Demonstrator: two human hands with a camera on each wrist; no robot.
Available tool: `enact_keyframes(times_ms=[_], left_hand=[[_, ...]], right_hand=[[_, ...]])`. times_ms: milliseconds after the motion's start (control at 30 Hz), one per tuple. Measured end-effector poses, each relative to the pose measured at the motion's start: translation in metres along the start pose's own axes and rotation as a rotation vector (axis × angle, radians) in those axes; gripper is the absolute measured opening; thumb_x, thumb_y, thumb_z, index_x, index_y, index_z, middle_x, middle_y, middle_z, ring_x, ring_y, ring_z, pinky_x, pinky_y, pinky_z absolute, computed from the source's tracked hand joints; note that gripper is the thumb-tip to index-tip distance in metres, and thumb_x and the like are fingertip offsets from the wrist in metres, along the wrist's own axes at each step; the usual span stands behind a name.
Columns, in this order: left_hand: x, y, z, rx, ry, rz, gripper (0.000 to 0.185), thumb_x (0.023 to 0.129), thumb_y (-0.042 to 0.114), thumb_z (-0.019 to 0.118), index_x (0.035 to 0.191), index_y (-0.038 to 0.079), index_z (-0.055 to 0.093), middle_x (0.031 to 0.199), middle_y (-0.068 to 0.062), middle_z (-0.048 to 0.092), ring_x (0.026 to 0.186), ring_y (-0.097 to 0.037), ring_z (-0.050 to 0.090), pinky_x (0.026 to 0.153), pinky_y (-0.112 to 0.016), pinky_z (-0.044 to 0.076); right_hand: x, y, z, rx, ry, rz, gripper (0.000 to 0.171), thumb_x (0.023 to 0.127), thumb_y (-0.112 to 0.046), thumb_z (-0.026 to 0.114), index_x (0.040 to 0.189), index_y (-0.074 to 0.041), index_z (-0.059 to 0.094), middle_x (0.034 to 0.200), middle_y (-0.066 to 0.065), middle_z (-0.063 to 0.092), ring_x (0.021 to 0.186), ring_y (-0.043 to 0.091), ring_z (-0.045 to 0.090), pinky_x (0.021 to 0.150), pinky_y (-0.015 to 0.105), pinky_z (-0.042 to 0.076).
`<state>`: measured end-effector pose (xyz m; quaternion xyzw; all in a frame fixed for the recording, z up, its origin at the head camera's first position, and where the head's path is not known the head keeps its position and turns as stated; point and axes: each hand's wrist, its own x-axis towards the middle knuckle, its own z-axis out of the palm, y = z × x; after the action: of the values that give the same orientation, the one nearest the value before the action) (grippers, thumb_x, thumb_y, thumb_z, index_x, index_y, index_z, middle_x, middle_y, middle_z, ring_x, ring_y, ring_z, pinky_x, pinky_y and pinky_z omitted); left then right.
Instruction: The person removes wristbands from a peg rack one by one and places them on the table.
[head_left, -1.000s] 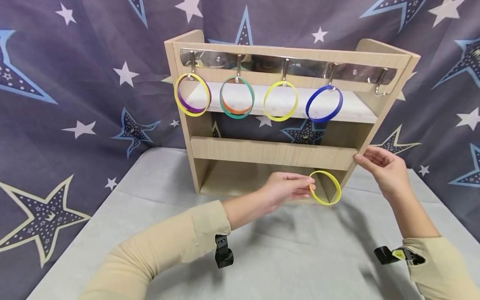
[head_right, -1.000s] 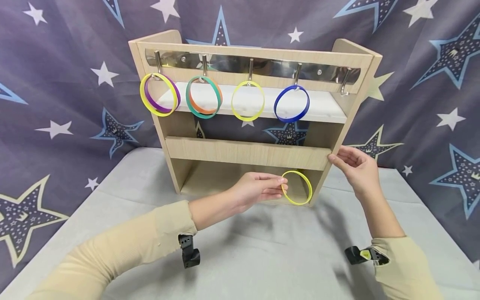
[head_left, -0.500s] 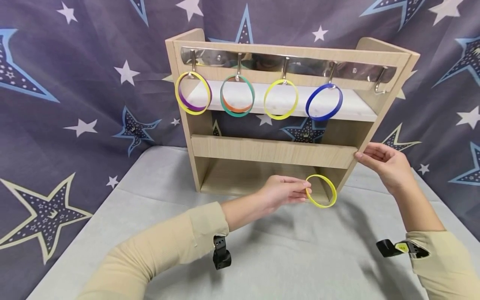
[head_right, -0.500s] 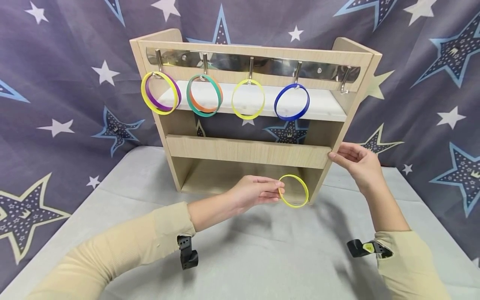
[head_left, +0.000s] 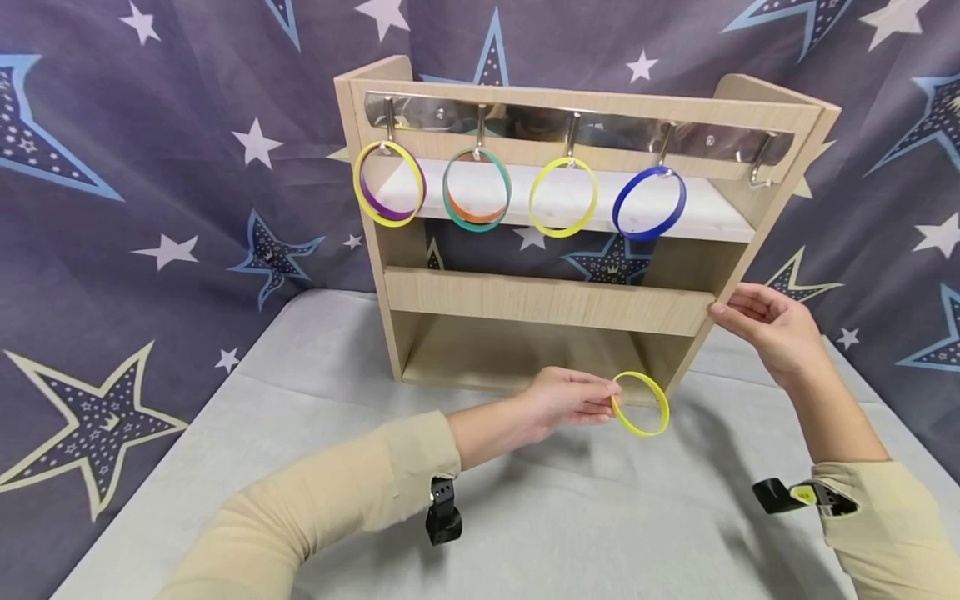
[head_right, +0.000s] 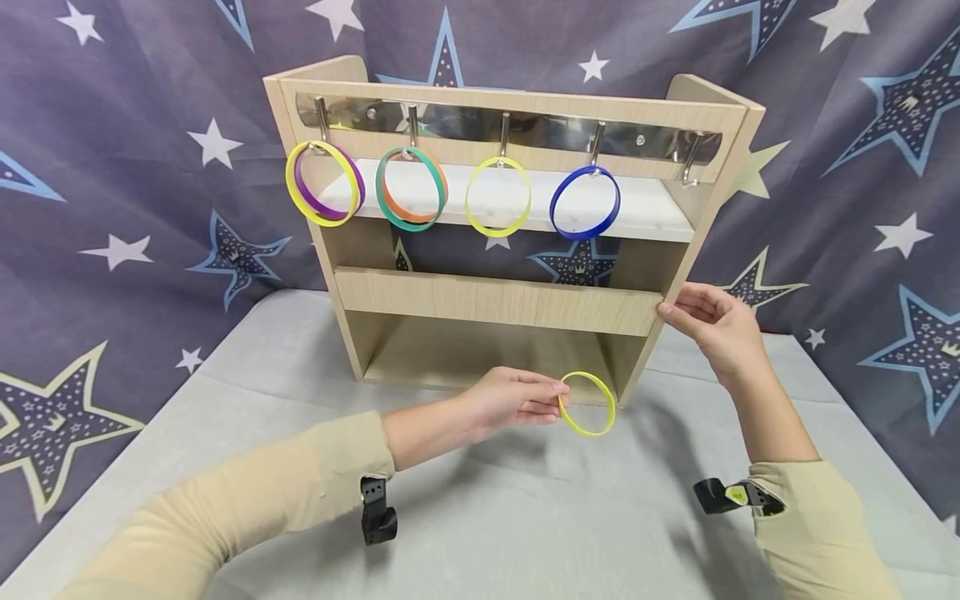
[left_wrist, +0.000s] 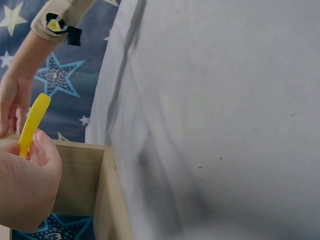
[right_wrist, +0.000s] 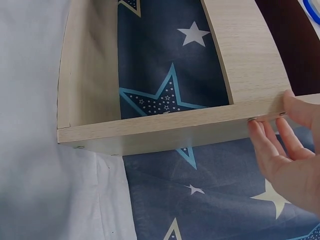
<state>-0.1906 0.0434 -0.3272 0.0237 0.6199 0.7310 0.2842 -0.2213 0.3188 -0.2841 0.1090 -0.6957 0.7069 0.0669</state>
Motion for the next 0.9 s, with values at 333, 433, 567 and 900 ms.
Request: enact_keyframes(times_ms=[333,433,567,900], left_hand=[[0.002,-0.018,0.005,0.059,-0.012,-0.044,0.024,0.089,0.008,0.067,0.109,-0.004,0.069,0.084,-0.012,0.074,0.063,-0.009,0.065,0.08,-0.03,0.063],[0.003,-0.022,0.007,0.066,-0.01,-0.057,0.025,0.089,0.01,0.067,0.111,-0.004,0.069,0.085,-0.013,0.074,0.064,-0.009,0.065,0.079,-0.029,0.063],[0.004,-0.029,0.008,0.067,-0.014,-0.073,0.026,0.089,0.01,0.067,0.11,-0.006,0.068,0.091,-0.018,0.074,0.066,-0.01,0.067,0.08,-0.03,0.063],[0.006,-0.049,0.014,0.137,-0.017,-0.106,0.022,0.09,0.01,0.066,0.103,-0.006,0.07,0.079,-0.016,0.073,0.064,-0.011,0.069,0.075,-0.03,0.063]], right_hand=[[0.0,-0.003,0.0,-0.01,-0.009,0.009,0.023,0.087,0.002,0.066,0.101,-0.017,0.066,0.089,-0.011,0.072,0.08,0.0,0.067,0.072,0.01,0.058],[-0.002,-0.002,0.0,-0.016,-0.01,0.008,0.023,0.087,0.002,0.065,0.1,-0.017,0.066,0.089,-0.011,0.071,0.08,0.0,0.067,0.071,0.009,0.057],[-0.002,-0.002,0.0,-0.023,-0.017,-0.004,0.025,0.088,0.005,0.063,0.1,-0.017,0.065,0.088,-0.012,0.07,0.079,-0.001,0.066,0.071,0.009,0.057],[-0.003,-0.002,0.0,0.001,-0.012,-0.003,0.027,0.088,0.007,0.061,0.099,-0.017,0.064,0.087,-0.011,0.07,0.079,-0.001,0.066,0.071,0.009,0.057]])
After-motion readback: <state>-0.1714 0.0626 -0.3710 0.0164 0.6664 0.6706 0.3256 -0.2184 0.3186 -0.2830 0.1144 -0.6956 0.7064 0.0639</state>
